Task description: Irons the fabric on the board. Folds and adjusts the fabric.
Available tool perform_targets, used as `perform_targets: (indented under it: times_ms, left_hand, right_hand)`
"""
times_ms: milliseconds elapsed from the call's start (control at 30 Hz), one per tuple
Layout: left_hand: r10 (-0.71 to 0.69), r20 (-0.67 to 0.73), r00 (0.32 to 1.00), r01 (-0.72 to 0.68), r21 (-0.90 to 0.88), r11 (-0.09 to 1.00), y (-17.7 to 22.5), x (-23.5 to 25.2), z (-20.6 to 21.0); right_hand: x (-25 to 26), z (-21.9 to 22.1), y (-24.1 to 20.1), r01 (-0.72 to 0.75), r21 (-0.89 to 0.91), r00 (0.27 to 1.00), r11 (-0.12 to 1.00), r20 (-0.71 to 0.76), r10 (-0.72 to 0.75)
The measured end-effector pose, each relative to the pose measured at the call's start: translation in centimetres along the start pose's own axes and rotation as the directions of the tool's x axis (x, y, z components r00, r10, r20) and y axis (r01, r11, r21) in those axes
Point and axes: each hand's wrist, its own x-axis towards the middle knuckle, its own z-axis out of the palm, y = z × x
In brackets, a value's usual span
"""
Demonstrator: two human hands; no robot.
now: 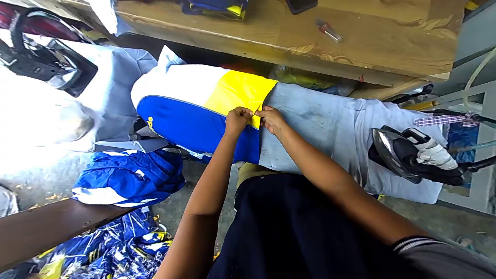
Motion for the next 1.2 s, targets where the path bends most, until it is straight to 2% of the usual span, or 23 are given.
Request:
perform_targets:
  times_ms: [67,167,400,633,733,800,867,933,967,1033,1100,1133,1200]
  left_hand:
    - [-0.05,0.057,0.997,0.05,0.009,0.999,0.5,-0.1,-0.8]
    - [-0.064,0.109,0.992,0.065,-0.008,0.998,1.0,-0.2,-1.5]
    - [-0.053,0.152,0.987,0.063,-0.057,0.996,1.0,-0.4,-2.2]
    - [-0.064,0.149,0.987,0.083,-0.124,0.989,0.8,-0.5,-2.3]
    - [-0.054,0.087,0.995,0.058,-0.045,0.997,0.8,-0.4,-1.9]
    - [0.001,-0.013,1.0,0.001,0.172,0.985,1.1,-0.9,-1.3]
    - [0.153,-0.1,0.983,-0.094,0.439,0.894,2.0,-2.2,0.0]
    - [0.386,-0.171,0.906,-0.201,0.631,0.75,1.1,-2.8,1.7]
    - [0.466,-0.194,0.863,-0.232,0.666,0.709,0.5,-3.0,2.3]
    - [0.547,-0.229,0.805,-0.273,0.675,0.685,-0.4,-3.1,3.0]
    - [0.568,-0.254,0.783,-0.301,0.644,0.703,-0.9,-3.0,3.3]
    - [0.554,-0.27,0.788,-0.309,0.605,0.734,-1.0,-3.0,3.2]
    - [0.442,-0.288,0.85,-0.284,0.455,0.844,-0.6,-3.2,2.8]
  right_hand:
    - [0.3,-0.6,0.2,-0.029,0.071,0.996,0.997,0.091,0.022]
    - [0.3,-1.3,0.0,-0.051,0.085,0.979,0.995,0.201,0.033]
    - [0.4,-1.1,-0.9,-0.162,0.081,0.954,0.983,0.269,0.135]
    - [1.0,-0.7,-1.7,-0.195,-0.001,0.934,0.981,0.304,0.186]
    - [0.4,-0.2,-1.8,-0.186,-0.084,0.96,0.979,0.198,0.199]
    - [-0.8,0.5,-1.8,-0.151,-0.176,0.982,0.973,0.085,0.168]
    - [-2.5,1.0,-1.8,-0.133,-0.159,0.991,0.978,0.012,0.136]
    - [-3.5,1.2,-1.6,-0.139,-0.064,0.99,0.988,-0.021,0.137]
    - [-3.6,1.2,-1.4,-0.131,-0.033,0.991,0.991,-0.03,0.13]
    - [-3.7,1.0,-1.1,-0.105,-0.015,0.994,0.994,-0.031,0.105]
    - [-3.6,1.1,-0.9,-0.068,-0.051,0.995,0.996,-0.077,0.064]
    - [-3.5,1.2,-0.9,-0.061,-0.066,0.994,0.996,-0.094,0.055]
    - [-3.5,1.7,-0.9,-0.043,-0.098,0.993,0.994,-0.112,0.032]
